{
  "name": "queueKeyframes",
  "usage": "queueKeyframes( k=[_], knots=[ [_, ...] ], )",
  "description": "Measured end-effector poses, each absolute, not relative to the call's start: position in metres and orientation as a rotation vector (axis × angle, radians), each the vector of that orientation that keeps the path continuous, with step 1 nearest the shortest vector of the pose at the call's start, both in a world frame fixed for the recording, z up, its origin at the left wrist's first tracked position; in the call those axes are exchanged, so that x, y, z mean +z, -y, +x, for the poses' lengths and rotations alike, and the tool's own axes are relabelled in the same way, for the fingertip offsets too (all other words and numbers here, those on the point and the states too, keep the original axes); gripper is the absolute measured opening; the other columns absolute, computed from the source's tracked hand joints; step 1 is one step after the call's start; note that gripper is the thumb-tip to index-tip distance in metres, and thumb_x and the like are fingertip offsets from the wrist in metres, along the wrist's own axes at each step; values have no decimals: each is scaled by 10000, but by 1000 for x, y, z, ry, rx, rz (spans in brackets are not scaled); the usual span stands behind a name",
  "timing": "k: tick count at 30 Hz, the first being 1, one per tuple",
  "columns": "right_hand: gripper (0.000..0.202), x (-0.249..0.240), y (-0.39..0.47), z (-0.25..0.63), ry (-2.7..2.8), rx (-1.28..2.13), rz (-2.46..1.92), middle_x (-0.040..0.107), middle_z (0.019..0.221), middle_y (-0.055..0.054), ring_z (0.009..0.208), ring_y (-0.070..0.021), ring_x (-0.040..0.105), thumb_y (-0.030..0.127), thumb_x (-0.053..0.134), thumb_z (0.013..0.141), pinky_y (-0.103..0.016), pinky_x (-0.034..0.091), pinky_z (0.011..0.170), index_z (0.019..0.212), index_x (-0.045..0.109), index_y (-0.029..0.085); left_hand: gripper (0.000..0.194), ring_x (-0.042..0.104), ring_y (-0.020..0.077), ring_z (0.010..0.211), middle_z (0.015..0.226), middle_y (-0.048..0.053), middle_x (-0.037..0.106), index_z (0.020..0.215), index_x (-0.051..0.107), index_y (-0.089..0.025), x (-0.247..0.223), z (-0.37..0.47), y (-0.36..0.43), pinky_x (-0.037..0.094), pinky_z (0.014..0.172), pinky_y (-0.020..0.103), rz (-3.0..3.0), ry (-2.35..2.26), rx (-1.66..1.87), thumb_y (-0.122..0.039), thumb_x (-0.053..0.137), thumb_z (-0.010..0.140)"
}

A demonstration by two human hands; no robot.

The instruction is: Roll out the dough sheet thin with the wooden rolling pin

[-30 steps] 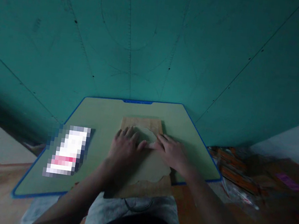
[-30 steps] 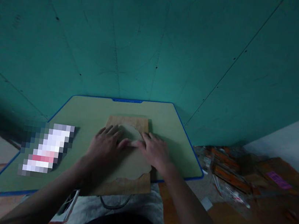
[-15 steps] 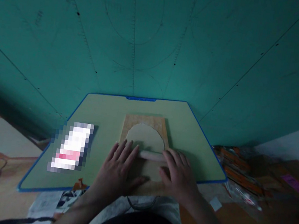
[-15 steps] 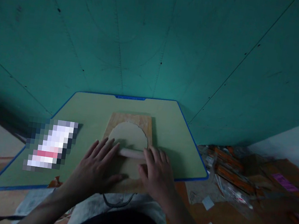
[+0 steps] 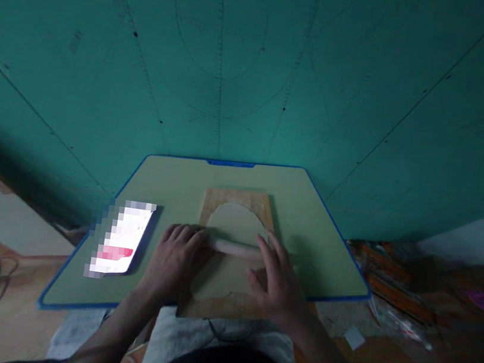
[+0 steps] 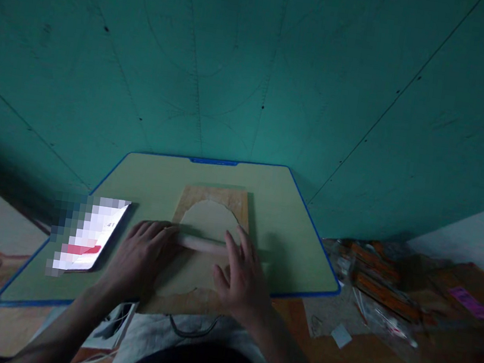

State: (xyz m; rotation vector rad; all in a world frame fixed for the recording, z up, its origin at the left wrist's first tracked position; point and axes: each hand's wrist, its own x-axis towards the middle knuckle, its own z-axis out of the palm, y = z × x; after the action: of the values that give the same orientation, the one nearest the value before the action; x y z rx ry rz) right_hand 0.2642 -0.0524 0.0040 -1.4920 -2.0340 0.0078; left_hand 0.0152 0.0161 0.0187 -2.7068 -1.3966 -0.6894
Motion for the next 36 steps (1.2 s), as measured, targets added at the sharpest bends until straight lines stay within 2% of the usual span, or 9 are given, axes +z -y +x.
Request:
queueKeyframes(
  k=[2,4,8,11,14,19,24,36],
  knots=[
    [691,-2,62,273,1953,42,-1528,371,1584,-204,1466,-309,379,325,479,991,-525,453,1111,1601,181,195,254,669,293,904,999,112,717,1051,677,-215,22,9,-14,538,792,430,-2688,1497,-676,-360,478,989],
    [732,-7,73,282,1926,87,-1591,395,1577,-196,1456,-318,402,330,493,986,-538,460,1107,1617,138,222,289,678,269,807,936,100,712,1010,673,-216,26,3,-11,524,685,367,-2639,1671,-725,-395,447,984],
    [701,-13,92,292,1995,225,-1670,445,1563,-157,1420,-320,464,314,547,955,-521,487,1090,1593,260,278,362,620,214,564,695,36,642,906,602,-220,32,-5,-1,431,497,287,-2459,2155,-1034,-499,382,975],
    [729,-15,96,294,1970,288,-1695,427,1582,-161,1436,-313,446,322,578,940,-511,481,1101,1591,255,260,385,535,171,469,575,-9,552,794,518,-233,29,-6,5,389,444,260,-2407,2306,-1376,-535,357,970],
    [713,-16,96,293,1911,319,-1715,440,1568,-175,1439,-313,442,337,606,925,-515,474,1109,1562,301,238,362,476,152,421,533,-40,505,788,491,-239,22,-5,8,359,394,250,-2358,2373,-1588,-583,454,893],
    [621,-16,96,290,1844,381,-1703,458,1553,-156,1425,-299,461,331,619,918,-498,479,1110,1492,395,249,402,513,157,397,517,-67,522,825,477,-236,17,-4,8,395,364,254,-2264,2561,-1693,-606,619,758],
    [585,-16,97,288,1798,416,-1701,456,1554,-141,1424,-290,463,341,618,922,-478,485,1110,1465,421,253,408,509,151,371,518,-77,524,817,449,-242,20,-1,9,391,341,253,-2191,2633,-1758,-597,631,732],
    [608,-13,95,285,1702,525,-1721,465,1555,-117,1419,-307,467,389,661,877,-468,467,1126,1448,489,272,440,495,157,416,555,-78,493,884,492,-231,14,-1,9,392,379,265,-2243,2632,-1645,-611,633,711]
  ],
)
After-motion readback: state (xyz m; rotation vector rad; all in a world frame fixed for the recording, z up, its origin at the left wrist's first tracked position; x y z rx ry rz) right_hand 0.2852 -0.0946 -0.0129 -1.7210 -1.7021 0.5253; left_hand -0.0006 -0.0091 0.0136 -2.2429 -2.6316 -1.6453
